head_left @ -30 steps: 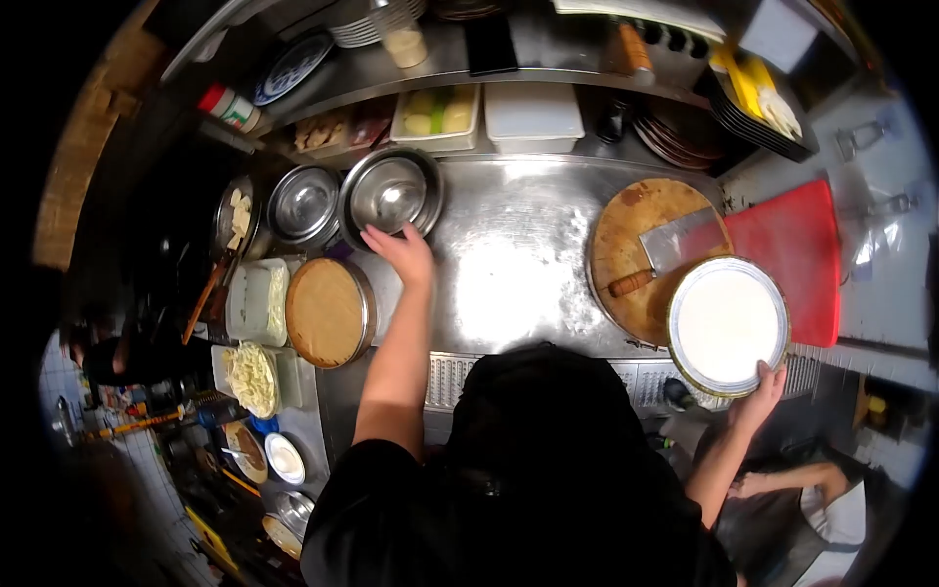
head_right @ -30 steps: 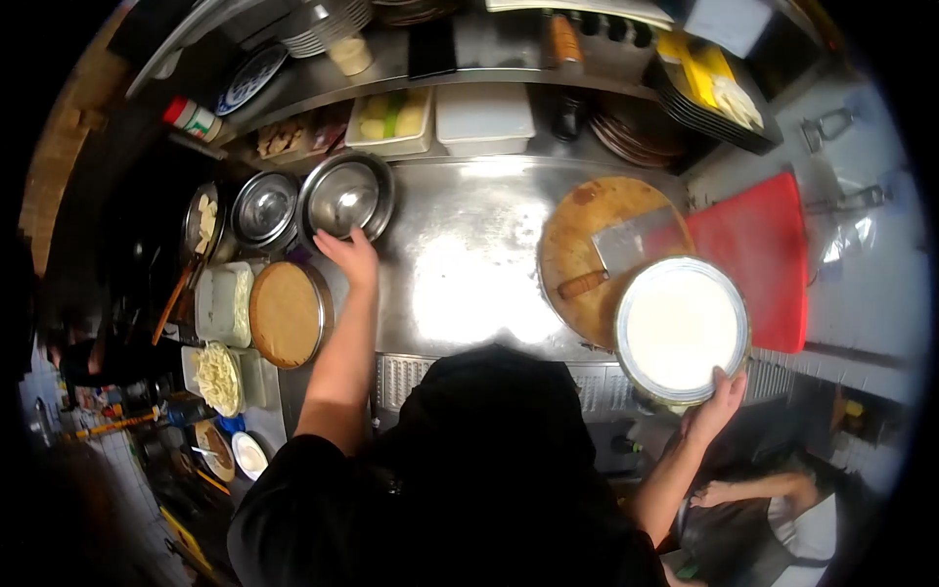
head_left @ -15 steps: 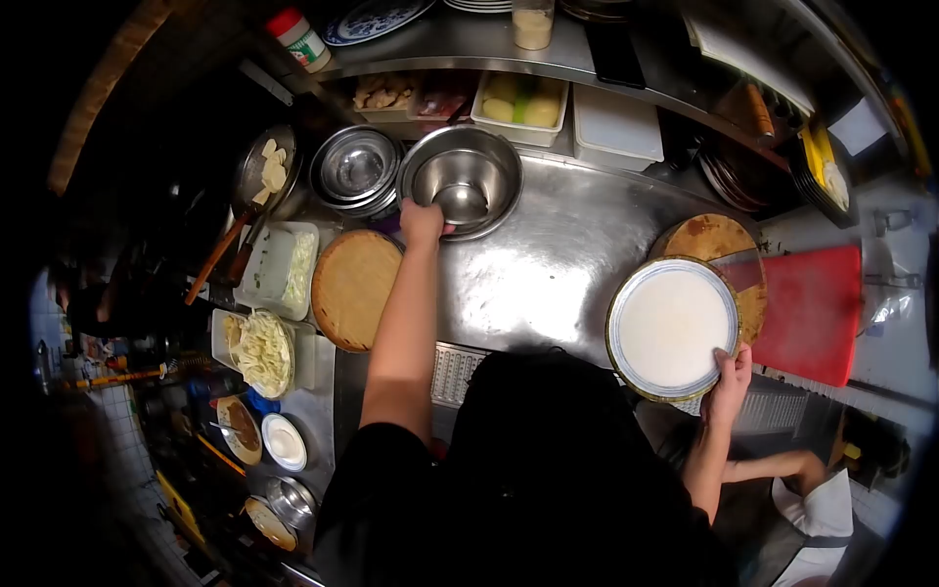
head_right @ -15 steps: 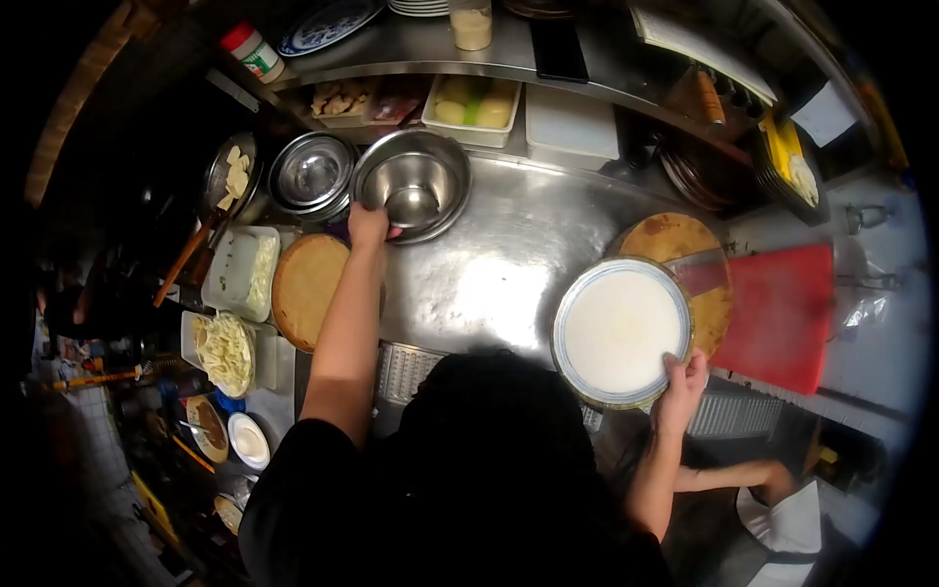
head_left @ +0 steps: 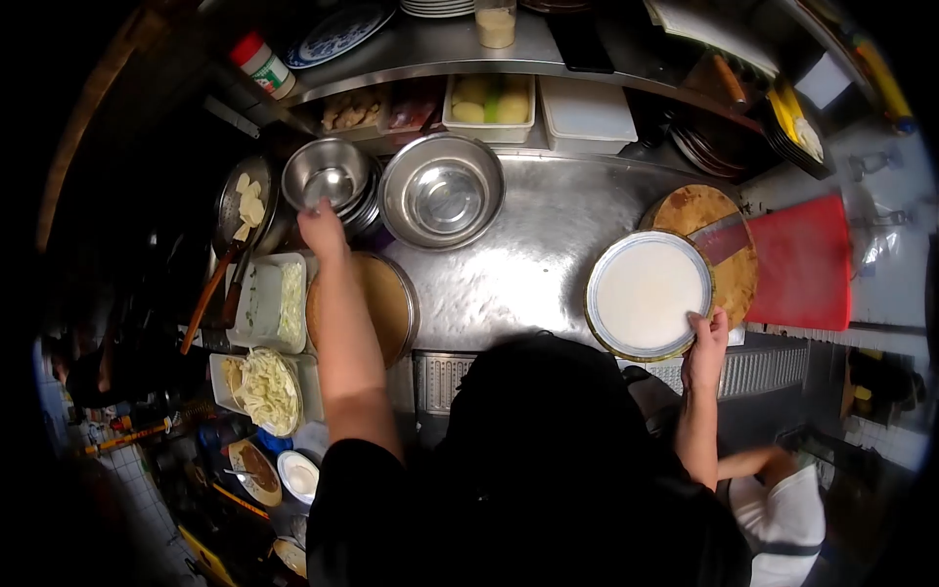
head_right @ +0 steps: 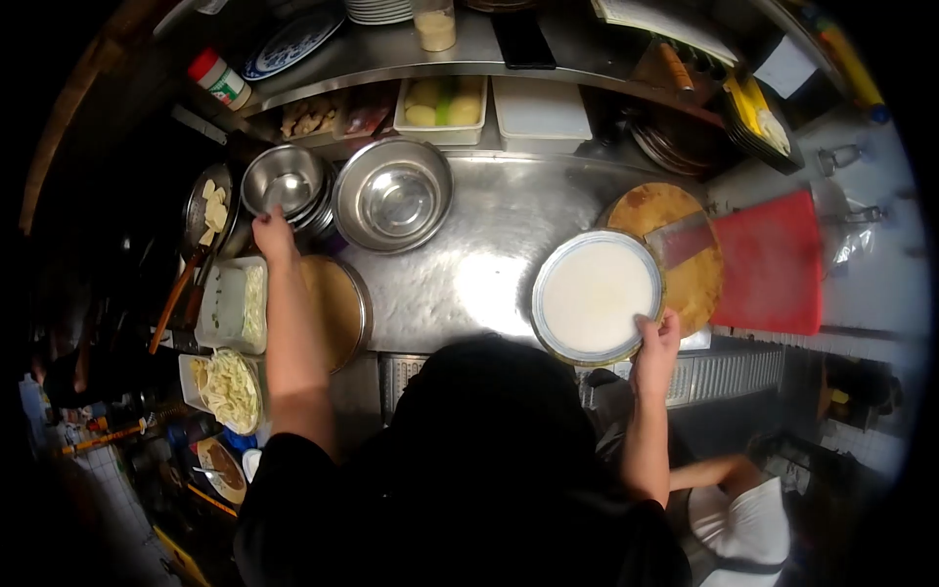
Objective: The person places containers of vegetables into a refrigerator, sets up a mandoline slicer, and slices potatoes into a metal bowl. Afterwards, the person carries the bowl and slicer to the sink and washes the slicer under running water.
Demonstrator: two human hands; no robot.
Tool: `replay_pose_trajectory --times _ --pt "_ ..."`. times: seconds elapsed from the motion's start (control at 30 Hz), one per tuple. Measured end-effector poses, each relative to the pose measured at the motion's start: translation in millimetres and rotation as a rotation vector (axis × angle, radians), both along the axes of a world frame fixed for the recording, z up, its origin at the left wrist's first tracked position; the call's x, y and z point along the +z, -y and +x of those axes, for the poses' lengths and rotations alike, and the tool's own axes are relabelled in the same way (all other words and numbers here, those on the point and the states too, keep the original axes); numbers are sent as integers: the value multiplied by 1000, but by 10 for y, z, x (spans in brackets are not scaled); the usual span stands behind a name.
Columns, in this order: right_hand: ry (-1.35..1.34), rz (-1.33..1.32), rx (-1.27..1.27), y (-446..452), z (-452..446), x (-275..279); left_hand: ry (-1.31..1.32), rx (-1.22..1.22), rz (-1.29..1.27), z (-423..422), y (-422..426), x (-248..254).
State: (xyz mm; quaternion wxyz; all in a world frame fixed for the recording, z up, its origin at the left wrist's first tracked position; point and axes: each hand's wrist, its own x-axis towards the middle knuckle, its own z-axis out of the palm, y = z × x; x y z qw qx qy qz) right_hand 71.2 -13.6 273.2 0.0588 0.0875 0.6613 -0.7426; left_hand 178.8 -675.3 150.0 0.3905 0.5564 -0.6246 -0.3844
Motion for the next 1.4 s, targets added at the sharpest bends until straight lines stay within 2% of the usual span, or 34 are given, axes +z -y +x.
replay_pose_trajectory --times 0.03,0.07,0.1,0.13,0.17,0.2,0.27,0.33,0.43,0.47,0.5,0.6,0.73,0.87,0.9,1.0,1.13,1.23,1.33,1.4 --pt "-3 -4 -7 23 21 15 68 37 -73 -51 -468 284" --pt "-11 -11 -20 37 45 20 46 -13 -143 -62 -761 291" --pt "-18 -15 -34 41 71 21 -27 -2 -131 -89 -1062 174" --pt "-25 -18 -48 30 99 25 40 7 -108 -90 -1294 -51" --pt "-24 -9 -63 2 123 39 -11 -18 -25 -112 -1570 -156" --pt "-24 1 -74 -31 139 54 -202 -76 64 -92 -1605 -650" --pt "-28 13 -108 -105 146 77 -55 -29 210 -169 -1975 -614" --pt "-39 5 -159 -231 92 69 -410 -112 716 -212 -2125 -306" --pt "-58 12 -230 -390 6 142 -836 -280 1222 -273 -2018 -634" --pt "-60 9 -251 -416 -26 197 -875 -289 1237 -296 -2003 -678" --pt "-90 -9 -375 -399 -67 218 -914 -300 1254 -322 -1998 -725" --pt "-34 50 -428 -941 -226 42 -936 -320 1249 -398 -2040 -835" --pt "-52 29 -563 -1182 -456 -99 -878 -275 1219 -314 -2310 -628" --pt "3 -86 -545 -1625 -795 -563 -757 -296 1253 -47 -2596 -476" --pt "58 -100 -467 -1805 -886 -731 -749 -313 1261 18 -2659 -427" --pt "175 34 -396 -2161 -1015 -1171 -679 -325 1232 195 -2860 -274" --pt "378 467 -277 -2338 -1112 -1256 -556 -325 1190 349 -3040 -456" --pt "-3 1341 -156 -2431 -1181 -1229 -457 -348 1149 359 -3246 -336" --pt "-684 1411 -252 -1976 -1149 -818 -382 -384 1141 339 -3372 -237" --pt "-572 1099 -120 -1448 -1054 -499 -354 -415 1151 304 -3435 -180"
